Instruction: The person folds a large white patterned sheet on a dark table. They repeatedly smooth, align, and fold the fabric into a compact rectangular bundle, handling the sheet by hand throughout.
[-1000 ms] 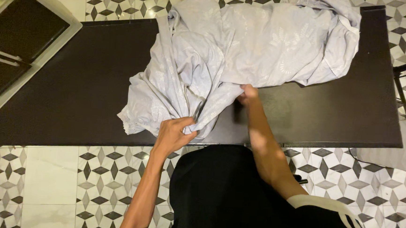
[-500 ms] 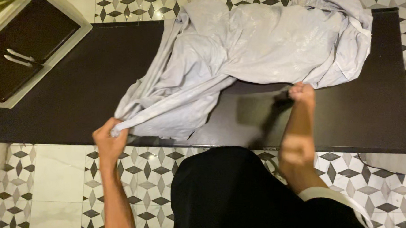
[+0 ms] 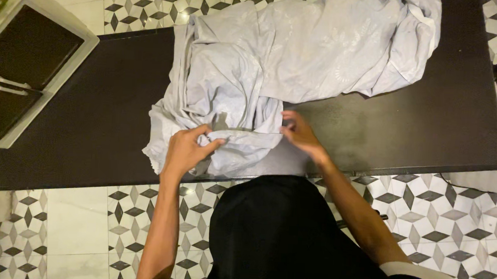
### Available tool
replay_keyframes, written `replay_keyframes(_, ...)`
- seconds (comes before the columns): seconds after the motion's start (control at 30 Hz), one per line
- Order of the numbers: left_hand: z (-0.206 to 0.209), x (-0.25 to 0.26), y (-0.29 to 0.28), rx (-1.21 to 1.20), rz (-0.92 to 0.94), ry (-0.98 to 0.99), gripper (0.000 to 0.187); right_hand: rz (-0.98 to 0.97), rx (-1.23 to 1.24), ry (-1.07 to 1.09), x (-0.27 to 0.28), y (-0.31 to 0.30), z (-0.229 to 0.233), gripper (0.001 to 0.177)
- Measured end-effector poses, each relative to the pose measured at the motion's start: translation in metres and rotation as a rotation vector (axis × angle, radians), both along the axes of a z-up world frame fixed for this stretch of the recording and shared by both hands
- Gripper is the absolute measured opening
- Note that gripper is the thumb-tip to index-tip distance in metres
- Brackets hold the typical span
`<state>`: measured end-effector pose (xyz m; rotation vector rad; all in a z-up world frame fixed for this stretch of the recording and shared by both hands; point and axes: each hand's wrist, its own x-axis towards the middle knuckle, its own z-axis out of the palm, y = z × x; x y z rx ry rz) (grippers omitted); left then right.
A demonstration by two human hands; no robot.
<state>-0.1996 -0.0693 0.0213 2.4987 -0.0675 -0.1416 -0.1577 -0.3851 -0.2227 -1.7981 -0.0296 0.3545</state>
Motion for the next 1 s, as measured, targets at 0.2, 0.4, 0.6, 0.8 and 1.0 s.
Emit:
replay_keyframes(0.2, -0.005, 0.005, -0.026, 0.023, -0.050, -0.135, 0.031, 0.334, -0.024, -0.586, -0.026, 0.073, 0.082, 0.046)
replay_keyframes(0.4, 0.002, -0.006, -0.005, -0.063, 0.003, -0.159, 0.028, 0.355, -0.201, -0.388, -0.030, 0.072, 0.072, 0.026)
replay_keyframes(0.6, 0.009, -0.030, 0.026, -0.260, 0.036, -0.162, 0.018, 0.086, -0.253, -0.730, 0.003, 0.039, 0.031, 0.027)
replay_keyframes(0.8, 0.021, -0.051, 0.061, -0.279, 0.141, -0.348, 0.020, 0.003, -0.350, -0.855, 0.036, 0.027, 0.024, 0.032)
replay_keyframes(1.0, 0.037, -0.069, 0.114, -0.260, 0.274, -0.458, 0.019, -0.069, -0.355, -0.937, 0.082, 0.013, 0.034, 0.042)
